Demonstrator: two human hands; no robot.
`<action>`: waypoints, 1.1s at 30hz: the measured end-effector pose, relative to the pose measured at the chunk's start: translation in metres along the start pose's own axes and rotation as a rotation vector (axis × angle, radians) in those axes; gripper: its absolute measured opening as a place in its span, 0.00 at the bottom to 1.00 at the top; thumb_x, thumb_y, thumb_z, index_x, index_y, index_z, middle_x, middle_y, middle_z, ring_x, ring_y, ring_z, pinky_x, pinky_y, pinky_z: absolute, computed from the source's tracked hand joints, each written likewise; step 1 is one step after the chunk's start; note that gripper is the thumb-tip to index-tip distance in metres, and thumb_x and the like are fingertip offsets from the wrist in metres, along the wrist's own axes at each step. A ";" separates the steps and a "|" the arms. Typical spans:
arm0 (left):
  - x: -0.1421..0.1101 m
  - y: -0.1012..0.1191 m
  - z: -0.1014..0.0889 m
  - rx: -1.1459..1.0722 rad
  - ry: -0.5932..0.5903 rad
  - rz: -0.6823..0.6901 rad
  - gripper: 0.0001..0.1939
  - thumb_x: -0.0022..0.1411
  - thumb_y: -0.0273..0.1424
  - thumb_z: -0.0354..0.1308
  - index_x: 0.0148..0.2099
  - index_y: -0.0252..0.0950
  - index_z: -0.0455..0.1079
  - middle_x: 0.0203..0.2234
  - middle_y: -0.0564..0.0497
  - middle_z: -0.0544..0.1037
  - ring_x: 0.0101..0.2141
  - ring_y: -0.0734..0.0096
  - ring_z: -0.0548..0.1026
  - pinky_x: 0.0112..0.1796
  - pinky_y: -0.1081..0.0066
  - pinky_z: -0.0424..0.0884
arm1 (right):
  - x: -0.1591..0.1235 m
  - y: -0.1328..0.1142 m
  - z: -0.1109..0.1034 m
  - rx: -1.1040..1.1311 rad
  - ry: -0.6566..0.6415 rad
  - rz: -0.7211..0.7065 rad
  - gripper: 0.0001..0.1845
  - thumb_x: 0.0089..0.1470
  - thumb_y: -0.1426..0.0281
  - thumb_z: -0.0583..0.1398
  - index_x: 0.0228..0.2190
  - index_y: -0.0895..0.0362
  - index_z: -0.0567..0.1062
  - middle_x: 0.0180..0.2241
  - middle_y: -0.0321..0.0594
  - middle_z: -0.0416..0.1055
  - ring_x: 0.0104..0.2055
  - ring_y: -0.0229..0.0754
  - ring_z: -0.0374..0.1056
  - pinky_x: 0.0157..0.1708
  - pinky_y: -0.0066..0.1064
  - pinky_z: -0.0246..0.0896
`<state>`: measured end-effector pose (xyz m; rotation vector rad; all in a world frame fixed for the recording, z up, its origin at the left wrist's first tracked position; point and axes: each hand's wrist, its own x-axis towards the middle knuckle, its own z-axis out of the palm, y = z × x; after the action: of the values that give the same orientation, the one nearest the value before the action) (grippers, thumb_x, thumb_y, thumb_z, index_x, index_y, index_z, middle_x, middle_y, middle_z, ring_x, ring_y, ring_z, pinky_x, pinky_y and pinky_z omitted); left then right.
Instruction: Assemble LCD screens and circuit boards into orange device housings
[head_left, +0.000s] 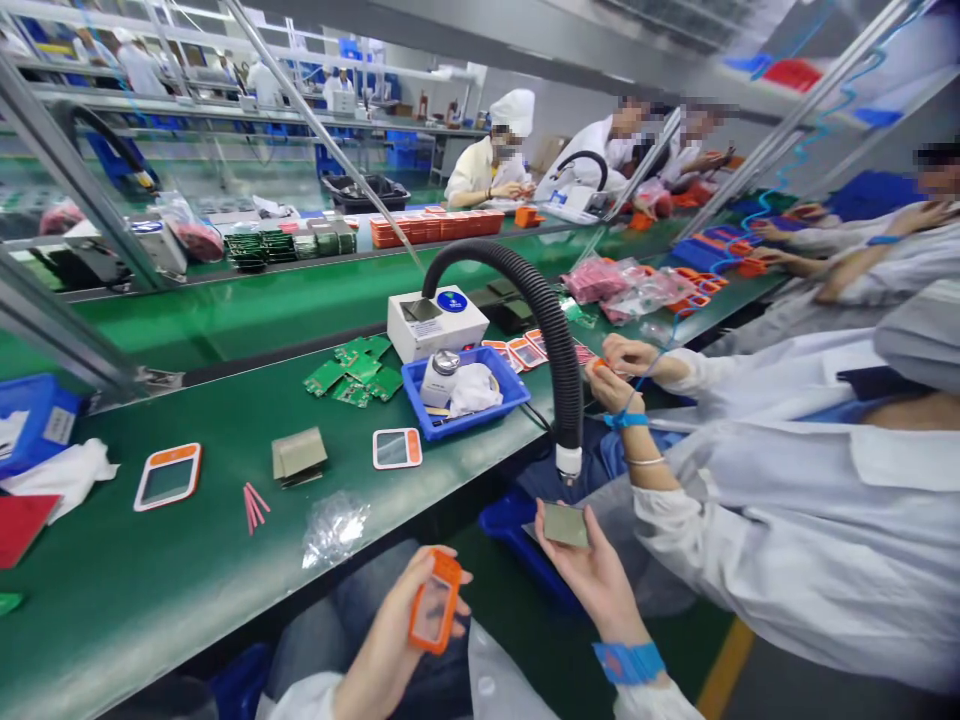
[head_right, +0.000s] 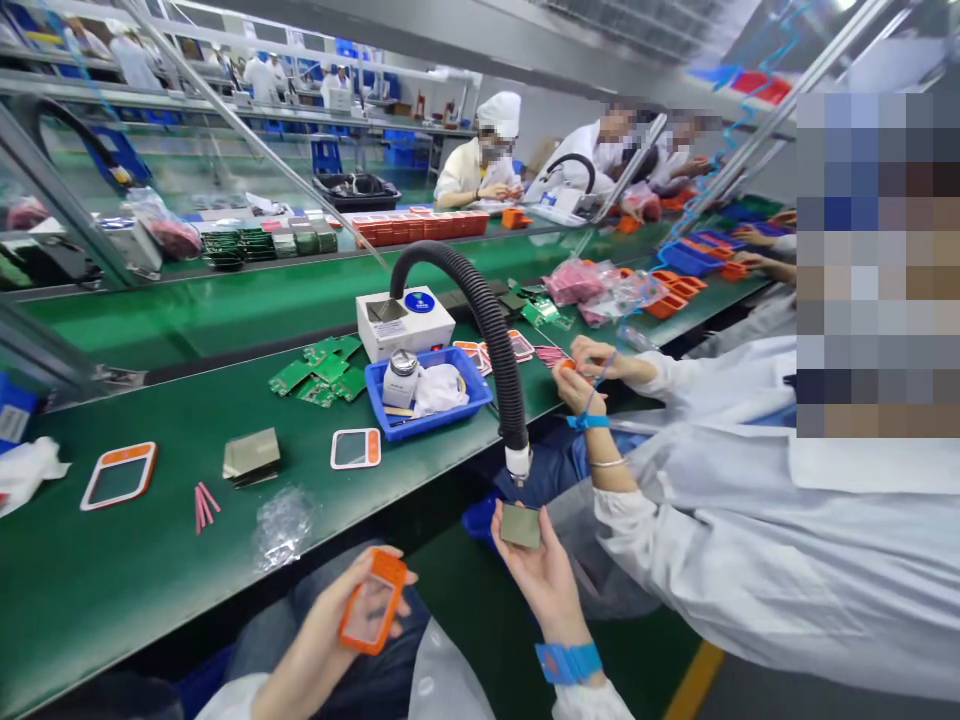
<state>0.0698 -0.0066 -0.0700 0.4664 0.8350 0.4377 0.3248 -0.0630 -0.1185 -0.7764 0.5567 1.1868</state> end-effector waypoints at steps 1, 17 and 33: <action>0.016 -0.012 0.006 -0.020 0.030 -0.081 0.17 0.61 0.44 0.52 0.46 0.38 0.66 0.39 0.46 0.75 0.32 0.69 0.73 0.33 0.70 0.67 | -0.003 0.001 0.000 0.002 -0.003 -0.002 0.14 0.64 0.67 0.51 0.35 0.60 0.73 0.45 0.48 0.73 0.52 0.45 0.69 0.44 0.40 0.72; 0.171 -0.089 0.086 -0.258 -0.189 -0.482 0.26 0.62 0.52 0.47 0.41 0.34 0.68 0.32 0.49 0.72 0.33 0.68 0.71 0.38 0.63 0.67 | -0.005 -0.004 0.026 0.071 -0.089 0.102 0.17 0.64 0.64 0.51 0.36 0.61 0.75 0.37 0.44 0.77 0.47 0.41 0.72 0.48 0.38 0.70; 0.180 -0.084 0.111 -0.610 -0.270 -0.347 0.22 0.62 0.48 0.53 0.38 0.32 0.70 0.30 0.50 0.75 0.33 0.68 0.74 0.43 0.64 0.66 | -0.006 -0.003 0.029 0.041 -0.099 0.049 0.15 0.64 0.65 0.52 0.36 0.59 0.75 0.36 0.41 0.77 0.48 0.41 0.71 0.50 0.40 0.69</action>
<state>0.2790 -0.0020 -0.1589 -0.1832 0.4706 0.2780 0.3253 -0.0439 -0.0952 -0.6688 0.5187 1.2488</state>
